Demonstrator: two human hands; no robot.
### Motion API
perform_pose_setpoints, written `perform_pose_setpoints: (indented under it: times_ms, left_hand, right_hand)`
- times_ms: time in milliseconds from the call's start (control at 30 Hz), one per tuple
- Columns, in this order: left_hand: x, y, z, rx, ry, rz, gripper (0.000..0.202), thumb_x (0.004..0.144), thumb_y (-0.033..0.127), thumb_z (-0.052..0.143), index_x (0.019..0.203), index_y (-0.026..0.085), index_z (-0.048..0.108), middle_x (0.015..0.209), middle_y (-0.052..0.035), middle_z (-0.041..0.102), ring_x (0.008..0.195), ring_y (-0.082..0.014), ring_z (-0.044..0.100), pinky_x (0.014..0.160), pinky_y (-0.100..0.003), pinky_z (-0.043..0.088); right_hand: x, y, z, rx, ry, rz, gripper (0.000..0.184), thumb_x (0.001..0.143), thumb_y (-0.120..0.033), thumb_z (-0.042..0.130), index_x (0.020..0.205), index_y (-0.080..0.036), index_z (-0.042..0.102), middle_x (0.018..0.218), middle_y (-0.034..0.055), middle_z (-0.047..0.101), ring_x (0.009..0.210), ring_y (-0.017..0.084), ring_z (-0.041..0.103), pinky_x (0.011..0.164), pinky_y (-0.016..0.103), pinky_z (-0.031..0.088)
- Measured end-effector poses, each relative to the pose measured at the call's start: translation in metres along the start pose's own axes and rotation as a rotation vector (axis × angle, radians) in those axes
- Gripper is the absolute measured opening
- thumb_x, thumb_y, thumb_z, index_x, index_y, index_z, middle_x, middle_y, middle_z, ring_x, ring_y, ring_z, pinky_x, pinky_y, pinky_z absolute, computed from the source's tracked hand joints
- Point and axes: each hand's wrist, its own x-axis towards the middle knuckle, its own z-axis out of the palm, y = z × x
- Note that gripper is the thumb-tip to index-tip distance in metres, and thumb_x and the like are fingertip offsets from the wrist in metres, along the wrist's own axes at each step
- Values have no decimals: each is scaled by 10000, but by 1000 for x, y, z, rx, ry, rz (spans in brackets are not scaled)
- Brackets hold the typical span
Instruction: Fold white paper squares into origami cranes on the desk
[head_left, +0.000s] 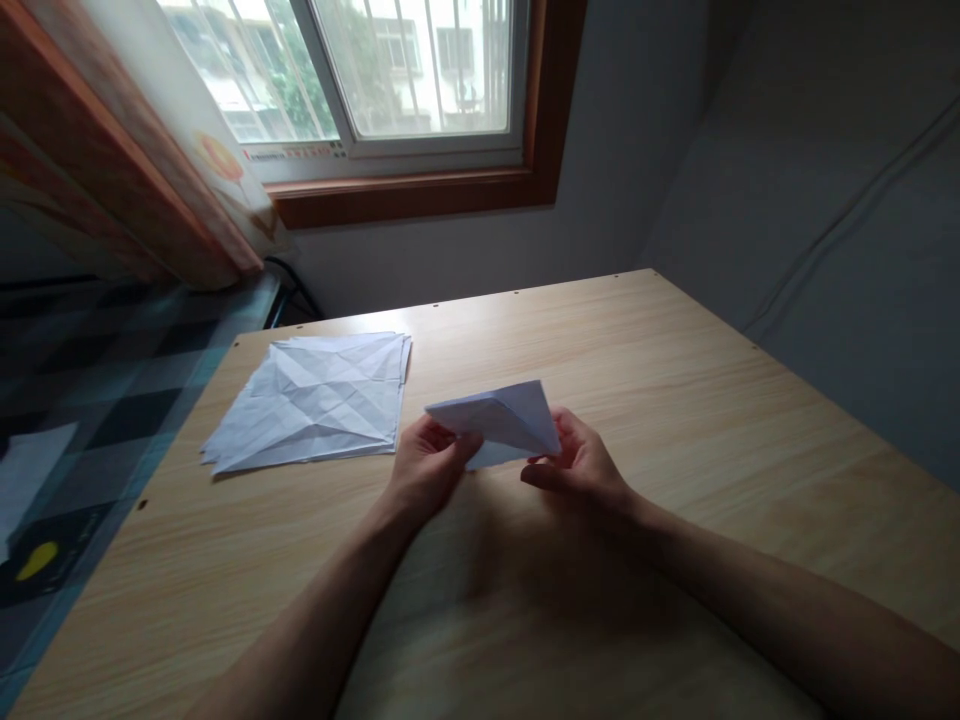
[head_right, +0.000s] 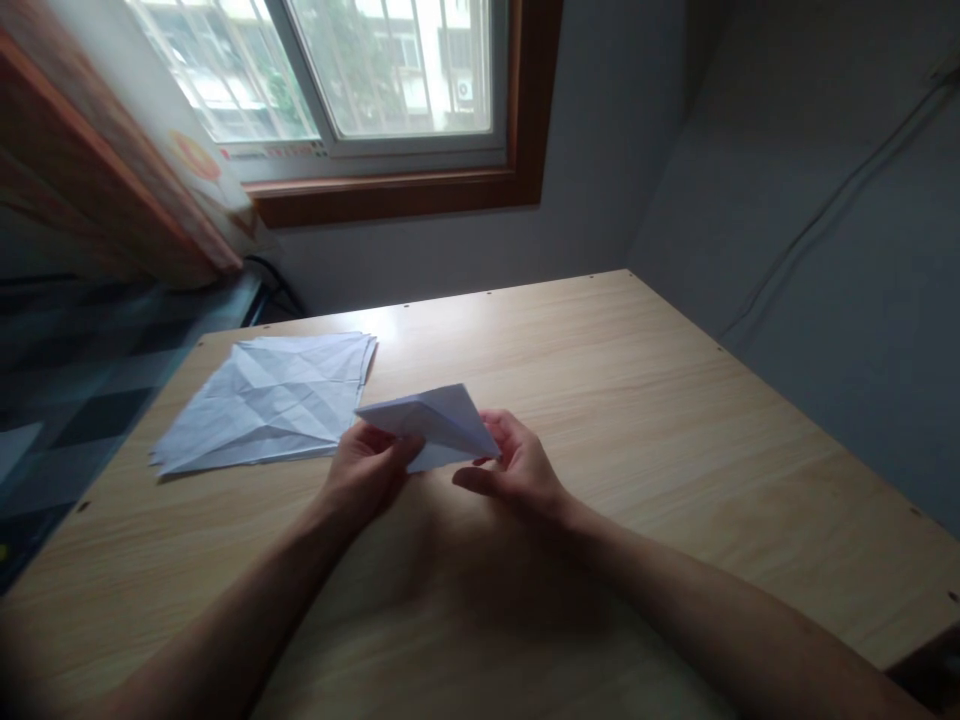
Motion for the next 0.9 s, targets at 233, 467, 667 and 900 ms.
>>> perform_pose_setpoints:
  times_ms: [233,467,667,900]
  left_hand:
    - [0,-2,2,308,114,153,180,696,241,684,830,180,582,1062,-78,672,870,-196,651,704,-303,526]
    - [-4,9,-2,706,156,408,202,770,143,489,914,210,613,1069,-62,636,1047,-229,593,874,-382,484]
    - [-11,15,6,1095,-526,520,418,765,567,675,985,215,626,1062,-78,671,997,-262,584,896,-426,436]
    - [-11,9,6,1233,-551,613,151,876,343,583,821,205,612,976,-58,701,982,-217,626,847,-355,450]
  right_hand:
    - [-5,-7,-17,-581,195,-419,170,867,-376,634,847,-221,701,877,69,716,823,218,649,726,349,522]
    - [5,-5,-41,-1326,-134,-483,247,802,-73,528,882,-209,718,988,73,722,955,254,574,854,403,436]
    - [-1,-17,-33,-1407,-332,-413,280,754,-224,646,1021,-150,683,1125,126,677,1048,295,552,918,439,395]
    - [-4,-20,-32,-1478,-364,-566,136,868,-272,600,819,-161,661,1000,120,693,910,254,585,812,387,424]
